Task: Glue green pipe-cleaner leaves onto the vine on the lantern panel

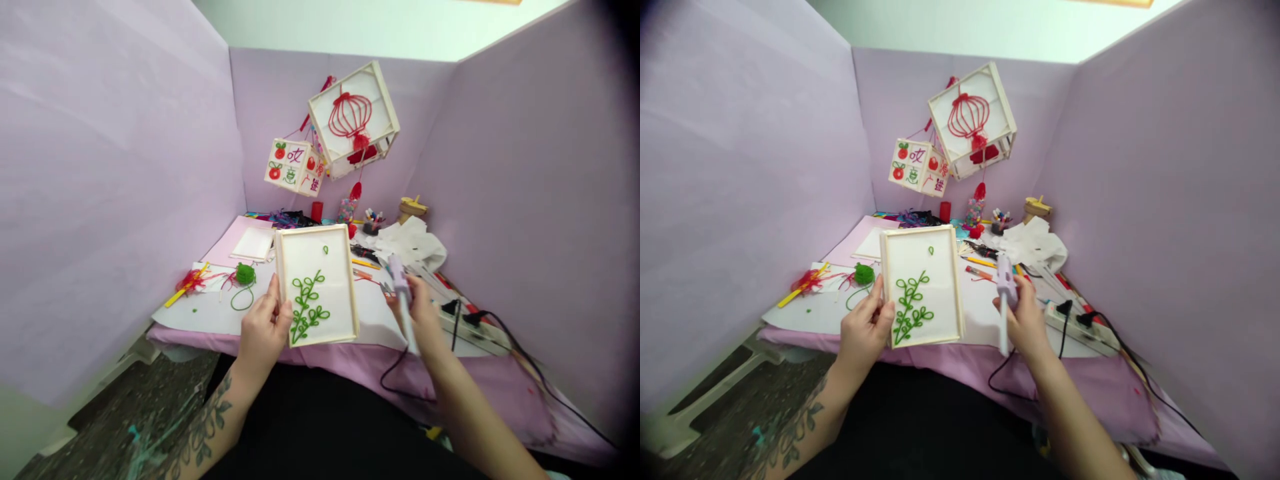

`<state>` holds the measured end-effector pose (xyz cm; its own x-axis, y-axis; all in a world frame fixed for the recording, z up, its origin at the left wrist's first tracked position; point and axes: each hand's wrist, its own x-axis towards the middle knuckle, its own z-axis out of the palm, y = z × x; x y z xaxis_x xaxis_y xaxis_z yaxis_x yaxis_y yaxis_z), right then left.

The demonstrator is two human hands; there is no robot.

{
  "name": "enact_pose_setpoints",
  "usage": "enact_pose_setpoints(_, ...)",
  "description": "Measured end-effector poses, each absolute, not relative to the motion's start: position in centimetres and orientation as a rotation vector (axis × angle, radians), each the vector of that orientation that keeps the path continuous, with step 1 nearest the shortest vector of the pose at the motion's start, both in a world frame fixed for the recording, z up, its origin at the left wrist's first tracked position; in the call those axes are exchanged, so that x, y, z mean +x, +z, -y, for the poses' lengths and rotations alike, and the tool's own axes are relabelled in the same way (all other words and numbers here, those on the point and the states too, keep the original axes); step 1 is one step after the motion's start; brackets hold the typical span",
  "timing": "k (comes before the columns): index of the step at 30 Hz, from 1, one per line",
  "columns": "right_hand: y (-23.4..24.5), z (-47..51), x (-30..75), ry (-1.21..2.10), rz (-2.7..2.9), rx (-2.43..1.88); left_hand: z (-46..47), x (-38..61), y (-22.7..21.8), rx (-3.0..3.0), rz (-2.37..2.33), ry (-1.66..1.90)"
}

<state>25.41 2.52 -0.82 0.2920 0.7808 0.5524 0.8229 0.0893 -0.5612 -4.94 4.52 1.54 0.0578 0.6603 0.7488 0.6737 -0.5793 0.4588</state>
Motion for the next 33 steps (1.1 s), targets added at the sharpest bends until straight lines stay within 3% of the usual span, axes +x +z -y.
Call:
enact_pose_setpoints(8,-2.9,-5.1,25.8,0.019,1.814,-1.753,-4.5,-5.0,1.4,-2.266,1.426,-1.614)
enact_pose_setpoints(13,3.5,-4.4,23.6,-0.105,1.744,-1.535,-4.3,-4.9,1.4,-2.284,1.346,-1.609)
enact_pose_setpoints(16,8.3,-4.4,21.1,-0.283,1.791,-1.121,-4.2,-4.7,1.4,-2.295,1.349,-1.592)
enact_pose_setpoints(19,11.0,-5.3,19.1,-0.408,1.893,-0.985,-4.1,-4.6,1.4,-2.294,1.342,-1.583)
enact_pose_setpoints(33,12.2,-6.8,17.8,-0.639,2.065,-1.067,-3.8,-4.3,1.4,-2.329,1.247,-1.576)
